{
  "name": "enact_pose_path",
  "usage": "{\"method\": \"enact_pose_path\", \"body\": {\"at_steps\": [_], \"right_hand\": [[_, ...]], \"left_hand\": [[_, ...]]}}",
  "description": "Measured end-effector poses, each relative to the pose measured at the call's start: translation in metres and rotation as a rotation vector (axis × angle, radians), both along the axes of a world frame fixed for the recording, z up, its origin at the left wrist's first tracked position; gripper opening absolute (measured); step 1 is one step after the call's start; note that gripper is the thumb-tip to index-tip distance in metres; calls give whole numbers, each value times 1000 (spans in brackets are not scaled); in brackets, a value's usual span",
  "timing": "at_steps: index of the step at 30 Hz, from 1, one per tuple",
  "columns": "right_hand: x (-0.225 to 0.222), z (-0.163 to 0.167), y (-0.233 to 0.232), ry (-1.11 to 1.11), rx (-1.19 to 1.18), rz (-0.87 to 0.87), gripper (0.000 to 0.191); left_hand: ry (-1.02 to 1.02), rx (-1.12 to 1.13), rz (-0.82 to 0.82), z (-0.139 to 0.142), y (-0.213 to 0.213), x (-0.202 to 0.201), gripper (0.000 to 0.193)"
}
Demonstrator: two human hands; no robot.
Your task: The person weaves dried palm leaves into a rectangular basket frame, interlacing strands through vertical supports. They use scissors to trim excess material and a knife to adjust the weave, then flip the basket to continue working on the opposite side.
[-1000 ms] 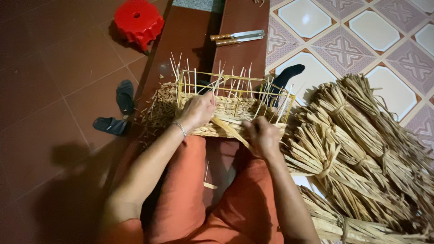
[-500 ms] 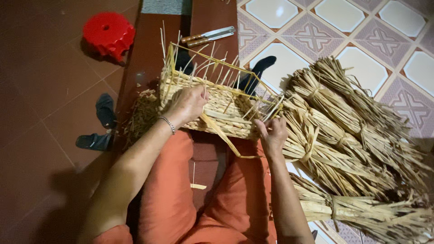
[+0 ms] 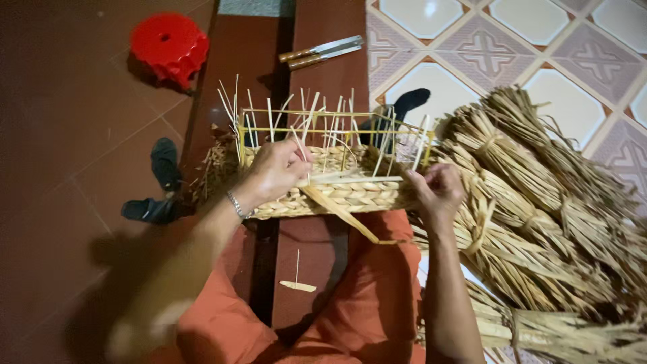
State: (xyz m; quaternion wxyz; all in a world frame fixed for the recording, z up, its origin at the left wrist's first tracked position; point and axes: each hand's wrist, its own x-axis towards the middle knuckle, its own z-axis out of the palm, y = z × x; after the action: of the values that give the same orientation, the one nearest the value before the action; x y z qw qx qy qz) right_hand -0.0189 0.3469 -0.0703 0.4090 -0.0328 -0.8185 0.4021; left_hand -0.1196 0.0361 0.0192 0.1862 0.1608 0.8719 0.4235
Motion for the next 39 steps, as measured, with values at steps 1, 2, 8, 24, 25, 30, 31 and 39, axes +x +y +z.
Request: {"method": "enact_pose_path", "body": {"at_steps": [1,2,8,24,25,30,31,39], "right_hand": [[0,2,-1,-12,13,5,35],[0,5,-1,2,58,20,36],[20,3,-13,-44,181,122,40],[11,-7,-28,56,547,-52,32],[20,-7,-36,44,565,-88,32],[48,-8,-96,-64,872,172,50],[45,-3,-99,-60,883,158,40],[-14,21,-59,-179,651,169,24]], "left_hand": [[-106,-55,39,-2,-7,2,14],[-55,10,16,-5,-13,4,14],[-26,143,-17,-61,-52,34,10],[554,412,148,-89,-87,58,8],[632,367,137,-92,-89,64,9],[845,216,13,-105,-92,80,27],[868,181,-9,-107,-91,79,34],[794,-24,15,-109,-83,52,7]]}}
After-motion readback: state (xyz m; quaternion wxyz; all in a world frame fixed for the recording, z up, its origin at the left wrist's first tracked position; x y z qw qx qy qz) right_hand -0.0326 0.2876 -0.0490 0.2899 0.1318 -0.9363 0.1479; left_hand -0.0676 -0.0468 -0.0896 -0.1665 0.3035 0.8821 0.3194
